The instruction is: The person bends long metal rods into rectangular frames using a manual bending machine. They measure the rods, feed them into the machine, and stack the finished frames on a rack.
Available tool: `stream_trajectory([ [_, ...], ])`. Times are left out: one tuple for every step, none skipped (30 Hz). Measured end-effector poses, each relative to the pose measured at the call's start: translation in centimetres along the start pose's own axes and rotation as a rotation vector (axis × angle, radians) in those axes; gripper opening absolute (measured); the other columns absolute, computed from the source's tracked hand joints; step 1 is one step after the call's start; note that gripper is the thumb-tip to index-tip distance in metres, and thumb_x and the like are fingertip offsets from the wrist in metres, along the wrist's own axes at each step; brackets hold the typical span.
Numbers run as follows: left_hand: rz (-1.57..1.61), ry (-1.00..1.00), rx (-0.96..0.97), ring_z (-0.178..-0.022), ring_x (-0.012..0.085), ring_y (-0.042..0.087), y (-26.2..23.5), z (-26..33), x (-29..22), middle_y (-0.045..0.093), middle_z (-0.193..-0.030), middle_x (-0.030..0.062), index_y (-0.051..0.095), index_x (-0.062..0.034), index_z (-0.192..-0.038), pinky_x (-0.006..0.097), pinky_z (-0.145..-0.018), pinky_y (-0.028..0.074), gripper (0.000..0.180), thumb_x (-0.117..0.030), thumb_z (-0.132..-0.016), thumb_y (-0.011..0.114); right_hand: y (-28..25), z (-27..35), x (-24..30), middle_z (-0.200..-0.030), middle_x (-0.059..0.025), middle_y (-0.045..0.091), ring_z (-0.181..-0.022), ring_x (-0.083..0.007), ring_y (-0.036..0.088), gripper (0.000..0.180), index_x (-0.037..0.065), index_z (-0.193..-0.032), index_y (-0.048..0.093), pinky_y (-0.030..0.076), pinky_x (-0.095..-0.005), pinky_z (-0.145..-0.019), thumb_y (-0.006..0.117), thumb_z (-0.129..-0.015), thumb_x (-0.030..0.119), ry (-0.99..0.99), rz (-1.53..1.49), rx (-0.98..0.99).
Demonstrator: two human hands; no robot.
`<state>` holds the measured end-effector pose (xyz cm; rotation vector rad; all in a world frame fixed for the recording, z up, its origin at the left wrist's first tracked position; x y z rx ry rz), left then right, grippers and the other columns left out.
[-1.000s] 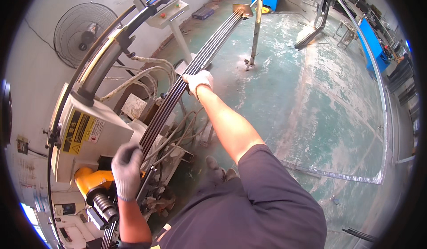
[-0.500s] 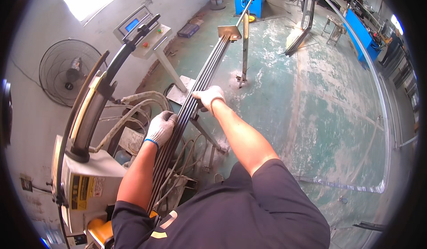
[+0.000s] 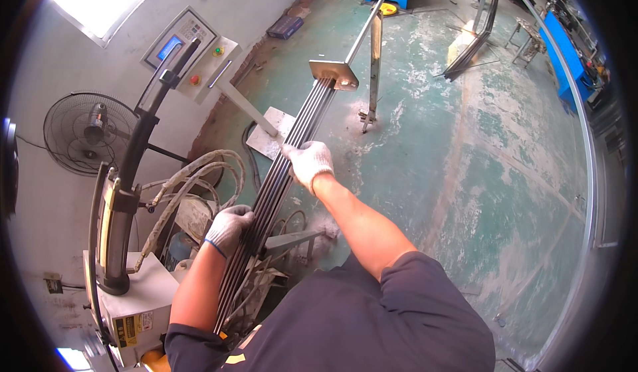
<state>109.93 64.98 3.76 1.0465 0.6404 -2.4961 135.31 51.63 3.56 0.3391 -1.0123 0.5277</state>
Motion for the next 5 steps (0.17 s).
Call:
stream_trajectory([
  [-0.028, 0.007, -0.029, -0.076, 0.0110, 0.062, -0.1, 0.1, -0.5, 0.069, -0.083, 0.0001, 0.075, -0.0013, -0.102, 0.029, -0.072, 0.050, 0.012, -0.012, -0.100, 0.070, -0.4, 0.3, 1.2, -0.074, -0.0167, 0.073, -0.066, -0.0257, 0.072, 0.051, -0.009, -0.094, 0.075, 0.058, -0.0408, -0.066, 0.087, -0.084, 0.040, -0.024, 0.087, -0.010],
  [0.004, 0.002, -0.045, -0.076, 0.0108, 0.061, 0.3, -0.3, -0.9, 0.068, -0.083, -0.0001, 0.075, -0.0016, -0.102, 0.029, -0.071, 0.050, 0.012, -0.012, -0.099, 0.070, -0.9, 0.4, 1.5, -0.087, -0.0224, 0.077, -0.084, -0.0296, 0.076, 0.062, -0.011, -0.101, 0.075, 0.059, -0.0420, -0.080, 0.087, -0.082, 0.046, -0.007, 0.113, -0.026],
  [0.035, -0.003, -0.061, -0.076, 0.0106, 0.061, 0.7, -0.8, -1.4, 0.068, -0.083, -0.0003, 0.075, -0.0020, -0.102, 0.029, -0.071, 0.050, 0.011, -0.012, -0.099, 0.071, -1.2, 0.1, 1.9, -0.074, -0.0177, 0.073, -0.067, -0.0259, 0.072, 0.048, -0.008, -0.092, 0.074, 0.055, -0.0404, -0.064, 0.085, -0.087, 0.038, -0.039, 0.117, -0.038],
  [0.066, -0.009, -0.074, -0.075, 0.0104, 0.061, 1.0, -1.1, -1.6, 0.068, -0.083, -0.0004, 0.076, -0.0023, -0.102, 0.029, -0.070, 0.049, 0.011, -0.012, -0.098, 0.072, -1.4, -0.1, 2.1, -0.061, -0.0130, 0.068, -0.050, -0.0222, 0.068, 0.037, -0.005, -0.084, 0.072, 0.051, -0.0389, -0.048, 0.083, -0.091, 0.029, -0.069, 0.121, -0.053],
  [0.023, -0.033, -0.069, -0.077, 0.0102, 0.062, 1.2, -1.5, -1.9, 0.070, -0.087, 0.0008, 0.075, -0.0011, -0.105, 0.028, -0.073, 0.051, 0.012, -0.011, -0.098, 0.073, -1.6, -0.8, 1.8, -0.061, -0.0130, 0.068, -0.050, -0.0222, 0.068, 0.037, -0.005, -0.084, 0.072, 0.051, -0.0389, -0.048, 0.083, -0.091, 0.029, -0.054, 0.121, -0.047],
])
Point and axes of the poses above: each hand's wrist, its own z-axis away from the middle knuckle, its own y-axis out of the palm, x = y × z, the point moved 8 cm from there along -z, towards the middle knuckle
